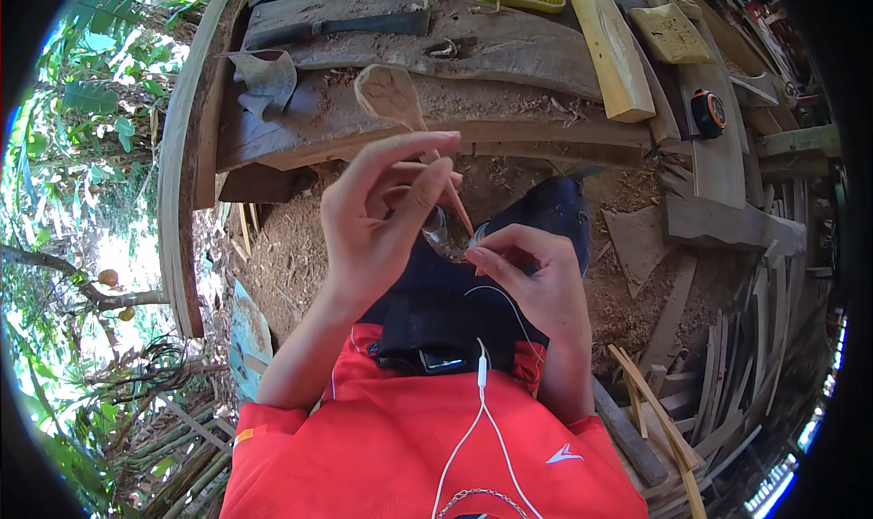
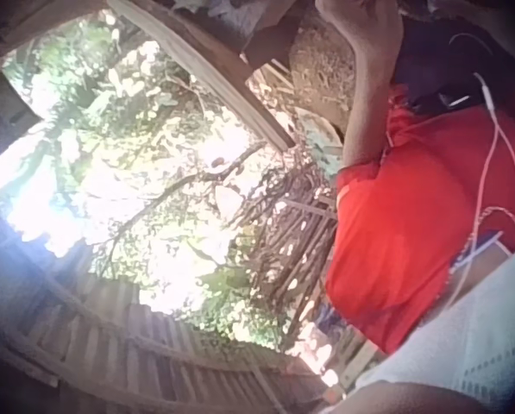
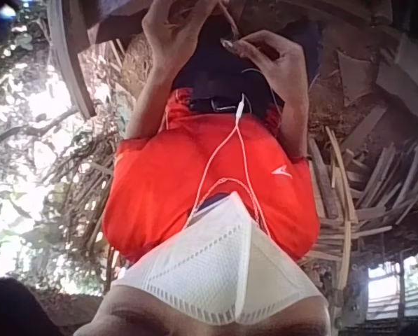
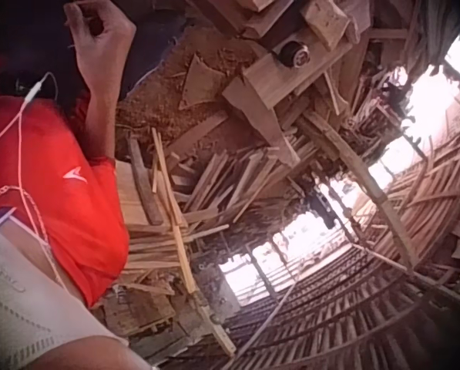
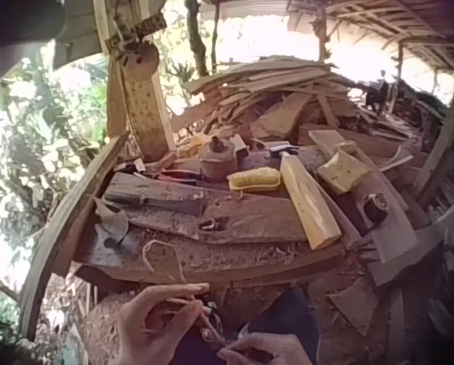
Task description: Carving and sanding a wooden spoon using a hand tool and sandpaper.
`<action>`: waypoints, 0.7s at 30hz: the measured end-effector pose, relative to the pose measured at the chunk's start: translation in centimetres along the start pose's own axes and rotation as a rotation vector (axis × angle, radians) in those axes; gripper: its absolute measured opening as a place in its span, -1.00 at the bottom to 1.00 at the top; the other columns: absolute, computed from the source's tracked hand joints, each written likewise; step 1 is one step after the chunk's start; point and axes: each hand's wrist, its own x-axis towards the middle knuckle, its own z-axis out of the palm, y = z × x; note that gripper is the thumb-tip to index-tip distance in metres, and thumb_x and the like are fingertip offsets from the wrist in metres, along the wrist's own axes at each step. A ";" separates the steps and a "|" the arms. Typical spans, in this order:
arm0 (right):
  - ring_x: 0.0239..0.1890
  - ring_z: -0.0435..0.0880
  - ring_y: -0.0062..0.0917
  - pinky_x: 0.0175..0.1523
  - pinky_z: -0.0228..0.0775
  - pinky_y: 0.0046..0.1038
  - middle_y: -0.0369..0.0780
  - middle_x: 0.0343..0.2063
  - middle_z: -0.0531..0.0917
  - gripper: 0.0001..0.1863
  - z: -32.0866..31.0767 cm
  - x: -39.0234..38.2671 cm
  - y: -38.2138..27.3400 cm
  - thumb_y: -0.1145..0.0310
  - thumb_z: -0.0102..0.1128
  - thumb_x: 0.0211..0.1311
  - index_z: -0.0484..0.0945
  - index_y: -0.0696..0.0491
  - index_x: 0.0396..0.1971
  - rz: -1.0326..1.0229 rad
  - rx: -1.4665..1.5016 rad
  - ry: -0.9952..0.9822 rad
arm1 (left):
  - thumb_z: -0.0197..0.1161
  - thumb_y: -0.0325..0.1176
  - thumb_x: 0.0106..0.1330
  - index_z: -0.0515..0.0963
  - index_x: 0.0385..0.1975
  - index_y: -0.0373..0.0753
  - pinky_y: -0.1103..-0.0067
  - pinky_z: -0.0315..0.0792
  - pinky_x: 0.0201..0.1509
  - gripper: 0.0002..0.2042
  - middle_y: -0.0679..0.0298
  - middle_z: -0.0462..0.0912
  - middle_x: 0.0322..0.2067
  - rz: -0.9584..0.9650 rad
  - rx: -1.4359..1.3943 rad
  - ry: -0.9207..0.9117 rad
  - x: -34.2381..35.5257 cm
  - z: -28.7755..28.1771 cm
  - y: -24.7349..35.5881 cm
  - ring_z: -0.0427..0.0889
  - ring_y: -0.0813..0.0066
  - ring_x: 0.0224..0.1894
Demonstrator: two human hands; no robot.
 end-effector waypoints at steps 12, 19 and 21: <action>-0.62 0.39 -0.80 -0.52 0.20 -0.67 -0.36 -0.57 0.64 -0.80 1.9 0.5 -0.3 0.38 0.47 0.12 0.67 0.08 -0.27 -0.155 -0.071 0.168 | 0.25 -0.61 0.33 0.13 -0.08 -0.22 0.61 0.61 -0.12 -0.61 -0.10 0.62 -0.07 -0.013 -0.143 0.083 0.1 0.3 -0.4 0.71 0.45 -0.19; -0.60 0.45 -0.76 -0.51 0.23 -0.65 -0.29 -0.49 0.62 -0.90 2.0 0.4 -0.3 0.49 0.36 0.20 0.65 0.12 -0.30 -0.247 -0.095 0.176 | 0.32 -0.58 0.29 0.27 0.14 -0.32 0.63 0.59 -0.12 -0.53 0.07 0.69 -0.18 -0.066 -0.094 0.057 -0.2 0.5 0.3 0.70 0.50 -0.21; -0.58 0.46 -0.76 -0.49 0.24 -0.66 -0.29 -0.48 0.62 -0.91 2.0 0.5 0.3 0.47 0.32 0.25 0.64 0.13 -0.28 -0.253 -0.040 0.152 | 0.32 -0.56 0.30 0.36 0.15 -0.37 0.62 0.58 -0.11 -0.56 0.11 0.70 -0.20 -0.092 -0.101 0.024 -0.3 0.1 0.2 0.70 0.51 -0.20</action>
